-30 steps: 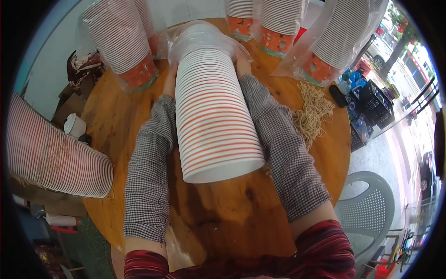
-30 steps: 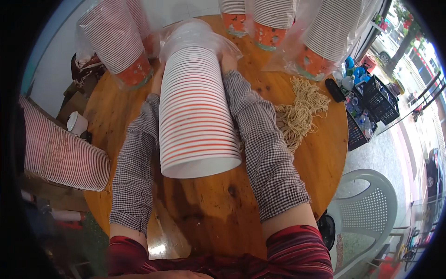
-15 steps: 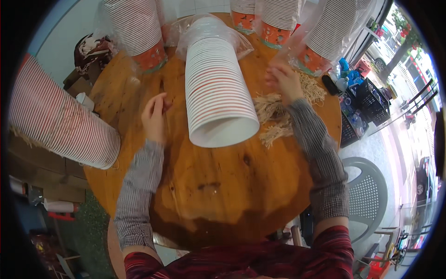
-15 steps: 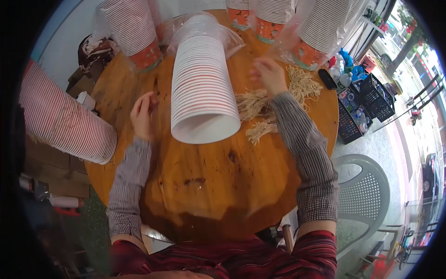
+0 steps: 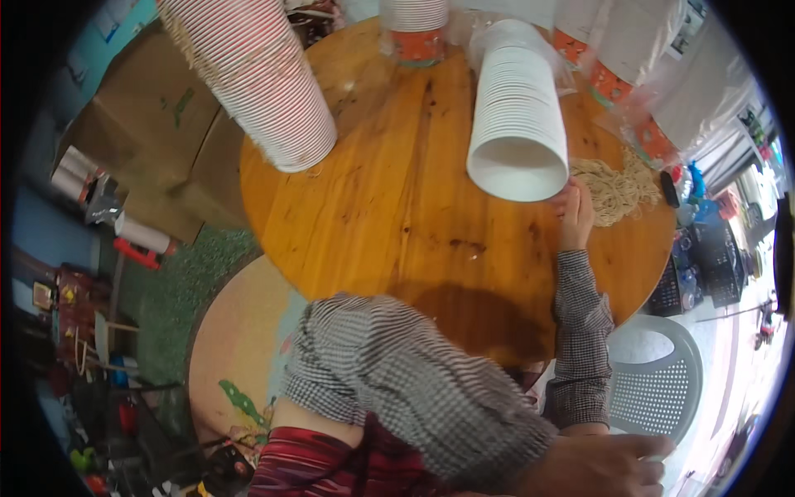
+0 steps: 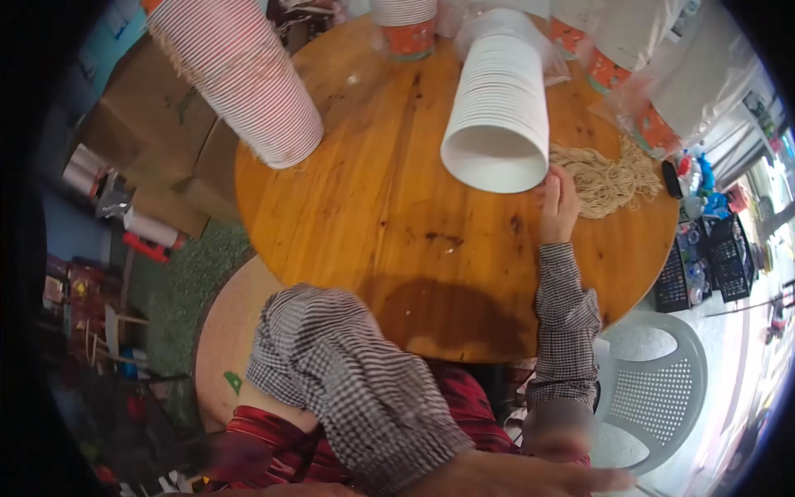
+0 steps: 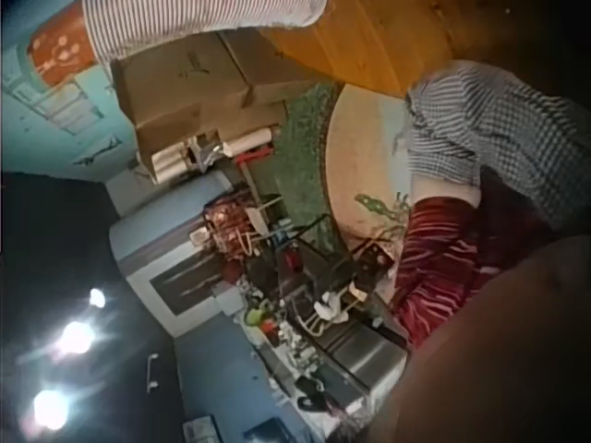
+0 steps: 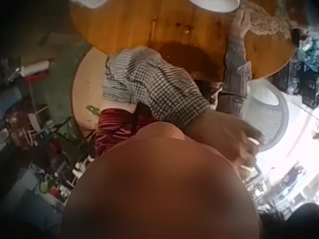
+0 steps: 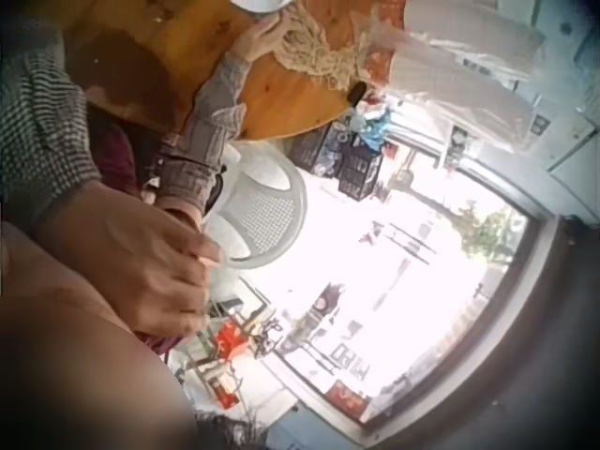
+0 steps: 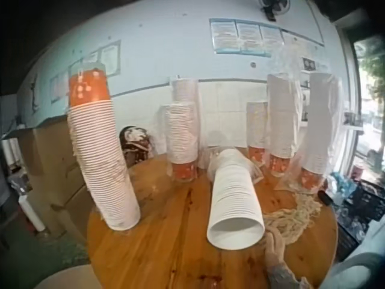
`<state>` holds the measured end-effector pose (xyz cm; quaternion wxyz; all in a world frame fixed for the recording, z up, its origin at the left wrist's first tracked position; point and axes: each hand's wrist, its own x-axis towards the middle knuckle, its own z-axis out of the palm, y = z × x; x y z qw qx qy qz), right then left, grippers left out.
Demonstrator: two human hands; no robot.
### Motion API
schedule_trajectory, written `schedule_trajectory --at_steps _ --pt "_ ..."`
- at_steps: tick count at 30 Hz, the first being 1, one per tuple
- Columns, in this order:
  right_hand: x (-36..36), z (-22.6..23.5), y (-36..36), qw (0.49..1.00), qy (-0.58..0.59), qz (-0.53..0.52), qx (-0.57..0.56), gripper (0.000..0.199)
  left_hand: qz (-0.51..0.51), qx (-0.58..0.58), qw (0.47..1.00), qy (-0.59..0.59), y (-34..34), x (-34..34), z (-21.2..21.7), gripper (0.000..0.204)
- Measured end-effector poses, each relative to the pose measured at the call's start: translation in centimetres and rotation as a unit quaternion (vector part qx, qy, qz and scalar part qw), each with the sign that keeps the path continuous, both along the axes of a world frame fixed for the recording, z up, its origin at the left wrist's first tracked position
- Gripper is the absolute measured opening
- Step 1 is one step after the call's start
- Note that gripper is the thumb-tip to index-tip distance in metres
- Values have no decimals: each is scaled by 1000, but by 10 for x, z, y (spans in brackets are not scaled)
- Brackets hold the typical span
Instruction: Tying precut strings to paper buckets to create handles for Halloween packaging.
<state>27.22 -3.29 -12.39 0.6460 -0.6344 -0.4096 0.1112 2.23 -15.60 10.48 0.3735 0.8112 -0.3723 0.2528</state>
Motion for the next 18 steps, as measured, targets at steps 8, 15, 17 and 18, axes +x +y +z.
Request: schedule_trajectory --at_steps 8,15,17,18 --pt "-6 -6 5 992 -107 -35 -51 22 -196 -221 954 46 -11 -1 -27 25" --pt "-14 0 17 992 -88 -35 -83 24 -180 -213 960 12 18 -3 -51 25" --pt "-15 -2 23 990 -115 -21 -83 23 -134 -178 975 5 35 -7 -65 26" --pt "-15 -2 27 992 -106 -33 -62 23 -108 -163 981 6 45 -8 -74 22"
